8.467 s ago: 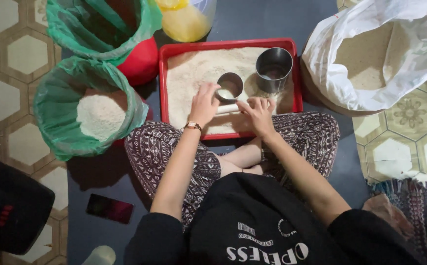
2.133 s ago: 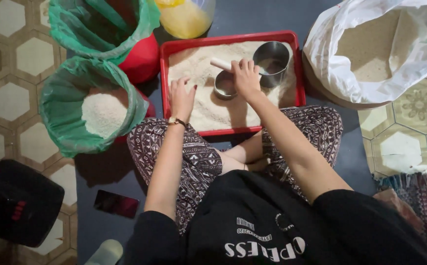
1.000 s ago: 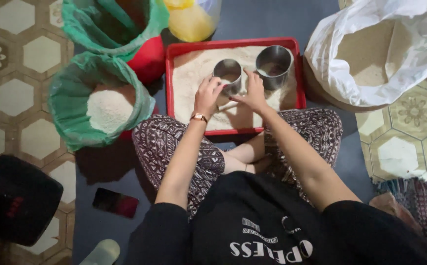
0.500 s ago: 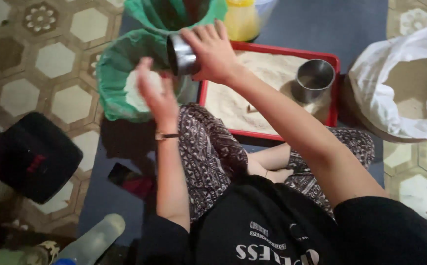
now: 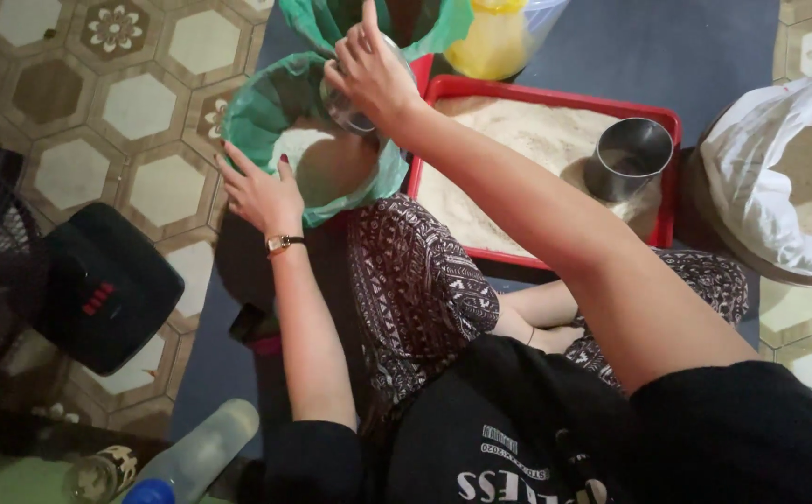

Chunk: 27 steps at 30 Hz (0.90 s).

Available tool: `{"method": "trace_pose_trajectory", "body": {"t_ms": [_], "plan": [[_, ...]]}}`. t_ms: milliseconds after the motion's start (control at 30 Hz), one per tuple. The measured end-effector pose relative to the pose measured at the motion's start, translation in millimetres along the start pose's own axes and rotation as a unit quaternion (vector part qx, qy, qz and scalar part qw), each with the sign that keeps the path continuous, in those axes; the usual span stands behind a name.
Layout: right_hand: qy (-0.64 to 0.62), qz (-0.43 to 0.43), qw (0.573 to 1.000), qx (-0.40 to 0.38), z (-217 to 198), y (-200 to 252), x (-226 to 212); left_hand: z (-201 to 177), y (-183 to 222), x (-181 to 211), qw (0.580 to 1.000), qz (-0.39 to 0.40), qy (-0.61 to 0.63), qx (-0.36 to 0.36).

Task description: A person sitting on the floor scoops rice from a red tray into green and white bags using small metal cups.

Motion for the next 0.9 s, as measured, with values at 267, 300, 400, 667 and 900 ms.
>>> {"method": "trace_pose_trajectory", "body": {"t_ms": [267, 300, 400, 667, 900], "plan": [[-0.049, 0.002, 0.996, 0.068, -30, 46, 14, -10, 4, 7, 0.998, 0.049, -0.027, 0.041], [-0.099, 0.019, 0.993, 0.067, -29, 51, 17, -15, 5, 11, 0.995, 0.072, -0.023, 0.062], [-0.302, 0.157, 0.940, 0.028, -27, 73, 35, -32, 22, 44, 0.990, 0.108, 0.062, 0.061], [-0.436, 0.307, 0.837, 0.122, -4, 221, 63, -47, 123, 185, 0.833, 0.407, 0.375, -0.002], [-0.452, 0.374, 0.810, -0.003, 11, 338, 80, 80, 180, 270, 0.797, 0.356, 0.425, -0.238]]}}
Point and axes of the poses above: each hand's wrist, its own y-axis away from the middle knuckle, its own z-axis out of the palm, x = y × z, the point moved 1 cm from there along -y, towards the middle knuckle, and after that the axes turned 10 degrees about -y, right-handed, at the moved point
